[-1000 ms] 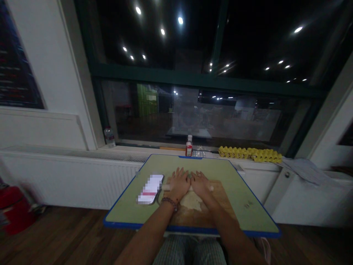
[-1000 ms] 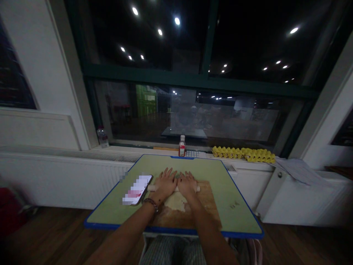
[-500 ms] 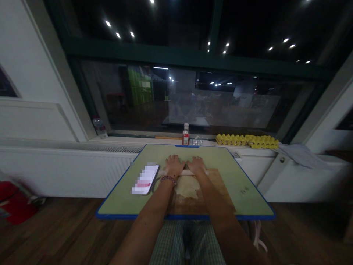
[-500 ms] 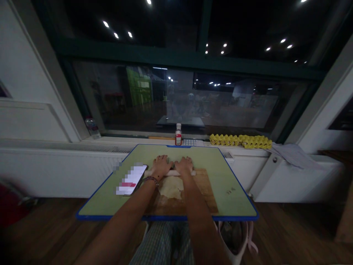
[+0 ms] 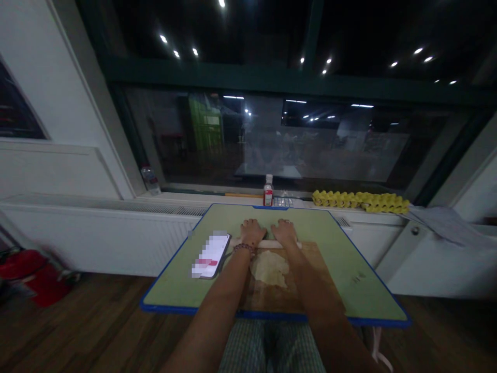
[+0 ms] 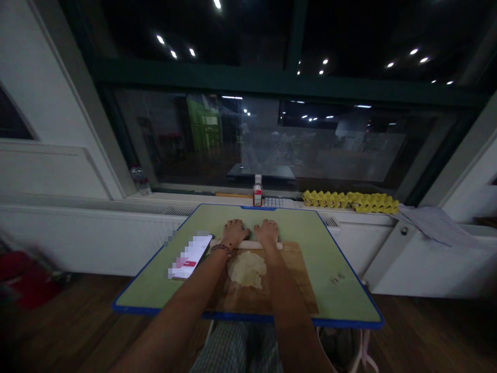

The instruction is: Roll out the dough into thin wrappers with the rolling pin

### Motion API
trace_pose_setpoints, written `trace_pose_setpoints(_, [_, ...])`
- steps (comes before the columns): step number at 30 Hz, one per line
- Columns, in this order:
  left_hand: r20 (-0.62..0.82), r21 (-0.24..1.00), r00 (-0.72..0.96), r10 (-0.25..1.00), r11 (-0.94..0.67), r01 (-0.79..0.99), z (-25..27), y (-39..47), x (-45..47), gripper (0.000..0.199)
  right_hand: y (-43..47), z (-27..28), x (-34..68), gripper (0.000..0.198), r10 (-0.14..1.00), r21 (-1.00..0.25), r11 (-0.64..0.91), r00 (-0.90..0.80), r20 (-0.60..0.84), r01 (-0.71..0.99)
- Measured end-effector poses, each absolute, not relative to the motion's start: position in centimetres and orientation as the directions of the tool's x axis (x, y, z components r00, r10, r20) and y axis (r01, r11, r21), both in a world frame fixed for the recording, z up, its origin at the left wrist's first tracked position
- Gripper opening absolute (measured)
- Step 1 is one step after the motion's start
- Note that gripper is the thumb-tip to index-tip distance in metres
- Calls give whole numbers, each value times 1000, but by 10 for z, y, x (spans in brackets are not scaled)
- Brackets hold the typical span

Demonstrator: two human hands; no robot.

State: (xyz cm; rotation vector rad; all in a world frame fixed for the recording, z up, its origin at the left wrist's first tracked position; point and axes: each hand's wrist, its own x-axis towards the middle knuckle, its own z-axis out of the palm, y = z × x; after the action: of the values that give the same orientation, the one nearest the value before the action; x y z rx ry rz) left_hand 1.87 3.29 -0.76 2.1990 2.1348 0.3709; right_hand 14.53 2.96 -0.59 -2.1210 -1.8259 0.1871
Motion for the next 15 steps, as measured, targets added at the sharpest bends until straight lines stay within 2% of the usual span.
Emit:
trace_pose_setpoints(7, [96,228,23,995,-44,973,-7,36,18,49,33,-7,147,44,984,-316,-106,144,102,943])
trace_pose_setpoints(15, [156,205,61,986,-93,974,-5,25,19,48,28,-10,145,44,988,-285,-82,115,101,955])
